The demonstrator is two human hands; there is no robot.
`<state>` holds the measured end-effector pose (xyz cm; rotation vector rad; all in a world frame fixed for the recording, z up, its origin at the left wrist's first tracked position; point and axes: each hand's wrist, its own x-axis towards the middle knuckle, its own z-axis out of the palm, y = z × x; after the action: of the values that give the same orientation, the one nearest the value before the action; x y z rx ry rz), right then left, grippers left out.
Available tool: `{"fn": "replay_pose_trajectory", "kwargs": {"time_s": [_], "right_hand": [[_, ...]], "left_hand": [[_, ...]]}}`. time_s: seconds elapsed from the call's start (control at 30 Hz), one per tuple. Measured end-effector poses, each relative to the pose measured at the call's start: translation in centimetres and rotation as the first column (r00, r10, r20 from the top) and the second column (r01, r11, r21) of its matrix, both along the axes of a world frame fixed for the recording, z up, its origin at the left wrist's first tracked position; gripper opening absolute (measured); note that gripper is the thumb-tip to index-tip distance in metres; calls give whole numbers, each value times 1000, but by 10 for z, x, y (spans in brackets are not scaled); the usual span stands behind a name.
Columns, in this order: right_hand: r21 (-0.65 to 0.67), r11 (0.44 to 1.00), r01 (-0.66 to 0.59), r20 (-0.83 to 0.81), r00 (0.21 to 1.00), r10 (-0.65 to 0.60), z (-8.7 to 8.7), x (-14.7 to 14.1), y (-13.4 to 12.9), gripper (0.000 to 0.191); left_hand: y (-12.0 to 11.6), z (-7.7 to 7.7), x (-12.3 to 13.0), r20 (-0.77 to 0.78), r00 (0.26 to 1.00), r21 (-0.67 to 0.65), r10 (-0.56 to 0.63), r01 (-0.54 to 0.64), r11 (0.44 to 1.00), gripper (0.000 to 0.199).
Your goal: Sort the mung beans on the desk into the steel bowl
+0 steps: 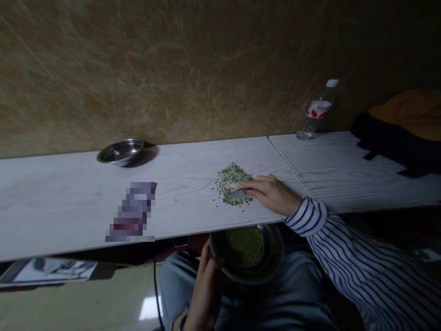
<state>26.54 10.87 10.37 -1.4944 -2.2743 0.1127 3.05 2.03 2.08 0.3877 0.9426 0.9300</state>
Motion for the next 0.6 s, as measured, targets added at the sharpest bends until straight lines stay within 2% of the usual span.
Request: {"fn": "replay_pose_trajectory", "kwargs": {"time_s": [0.17, 0.37, 0.6], "right_hand": [[12, 1000, -8, -10, 1000, 8, 2, 2, -12, 24], [84, 992, 90, -18, 996, -89, -7, 8, -12, 26], [68, 997, 37, -43, 998, -35, -12, 5, -23, 26]], "left_hand": [[-1, -2, 0, 6, 1000, 25, -6, 5, 1000, 65], [-4, -4, 1, -10, 1000, 21, -17, 17, 1000, 65], [-6, 2, 2, -13, 999, 30, -31, 31, 999, 68]]}}
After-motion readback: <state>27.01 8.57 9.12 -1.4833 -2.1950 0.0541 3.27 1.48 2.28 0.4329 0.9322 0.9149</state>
